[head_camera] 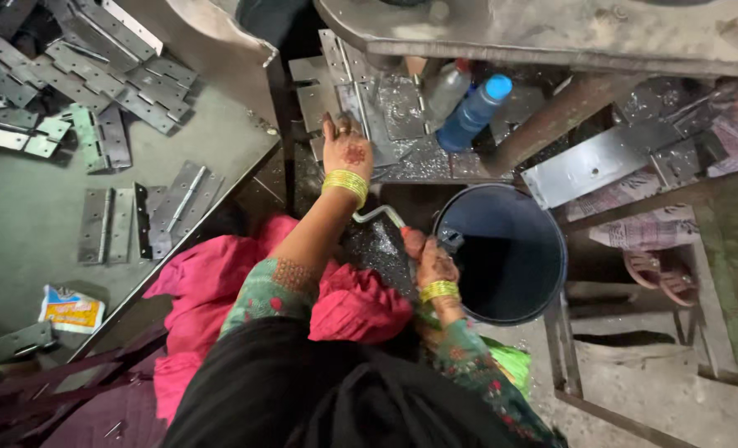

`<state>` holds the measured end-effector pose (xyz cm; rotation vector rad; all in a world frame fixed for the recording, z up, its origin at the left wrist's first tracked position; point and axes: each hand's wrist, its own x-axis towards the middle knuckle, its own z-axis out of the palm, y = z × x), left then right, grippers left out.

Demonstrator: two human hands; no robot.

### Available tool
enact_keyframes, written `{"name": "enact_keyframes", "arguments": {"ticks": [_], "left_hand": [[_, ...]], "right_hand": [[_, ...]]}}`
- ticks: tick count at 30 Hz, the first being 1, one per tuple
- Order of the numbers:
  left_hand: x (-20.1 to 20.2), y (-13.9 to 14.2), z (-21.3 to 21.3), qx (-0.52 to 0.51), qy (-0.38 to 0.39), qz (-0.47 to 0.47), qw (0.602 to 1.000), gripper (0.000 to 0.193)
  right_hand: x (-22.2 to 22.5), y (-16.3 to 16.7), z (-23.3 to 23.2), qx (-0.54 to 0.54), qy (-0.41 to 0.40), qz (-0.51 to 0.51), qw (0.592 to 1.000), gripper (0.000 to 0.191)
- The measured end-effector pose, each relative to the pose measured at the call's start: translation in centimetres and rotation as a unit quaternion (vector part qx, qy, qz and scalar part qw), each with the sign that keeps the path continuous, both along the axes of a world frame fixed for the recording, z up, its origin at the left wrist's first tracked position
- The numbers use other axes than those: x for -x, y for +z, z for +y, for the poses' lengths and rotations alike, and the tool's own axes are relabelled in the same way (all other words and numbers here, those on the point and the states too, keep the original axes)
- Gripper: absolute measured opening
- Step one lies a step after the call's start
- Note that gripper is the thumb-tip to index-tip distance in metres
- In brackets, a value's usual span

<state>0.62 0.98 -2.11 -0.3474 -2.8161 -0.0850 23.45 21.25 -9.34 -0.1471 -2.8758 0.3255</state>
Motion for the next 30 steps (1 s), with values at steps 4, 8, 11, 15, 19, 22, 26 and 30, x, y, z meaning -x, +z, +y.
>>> {"name": "enact_keyframes", "arguments": {"ticks": [4, 8, 11, 15, 19, 22, 26, 30], "left_hand": [[0.2, -0.3, -0.3, 0.186, -0.046, -0.069, 0.979, 0.038], [0.4, -1.0, 0.1, 0.119, -0.052, -0.154, 0.98, 0.04], [0.8, -1.8, 0.4, 0.18, 0.018, -0.014, 0.983, 0.038], [1.8, -2.2, 0.6, 0.405, 0.187, 0.106, 0.889, 0.037], [2.5, -1.5, 0.5, 0.262, 0.146, 0.044, 0.953, 0.037], [2.6, -1.1, 0.4, 0.05, 0.041, -0.046, 0.997, 0.038], [2.1, -0.3, -0.1, -0.024, 0.021, 0.06, 0.998, 0.049], [1.8, 0.5, -0.4, 0.015, 0.025, -0.071, 0.997, 0.048]], "right_hand": [[0.6, 2.0, 1.8, -0.051, 0.028, -0.077, 0.995, 0.041], [0.0, 1.2, -0.5, 0.231, -0.146, -0.252, 0.928, 0.047], [-0.4, 0.6, -1.7, 0.053, -0.036, -0.148, 0.987, 0.052], [-0.3, 2.5, -0.1, 0.034, 0.018, -0.134, 0.99, 0.07], [0.2, 3.3, 0.5, -0.03, -0.006, -0.124, 0.992, 0.041], [0.5, 1.4, -0.8, -0.015, -0.043, -0.119, 0.992, 0.032], [0.9, -0.4, 0.1, 0.058, -0.038, -0.141, 0.988, 0.031], [0.4, -0.3, 1.1, -0.021, 0.013, -0.127, 0.992, 0.037]]}}
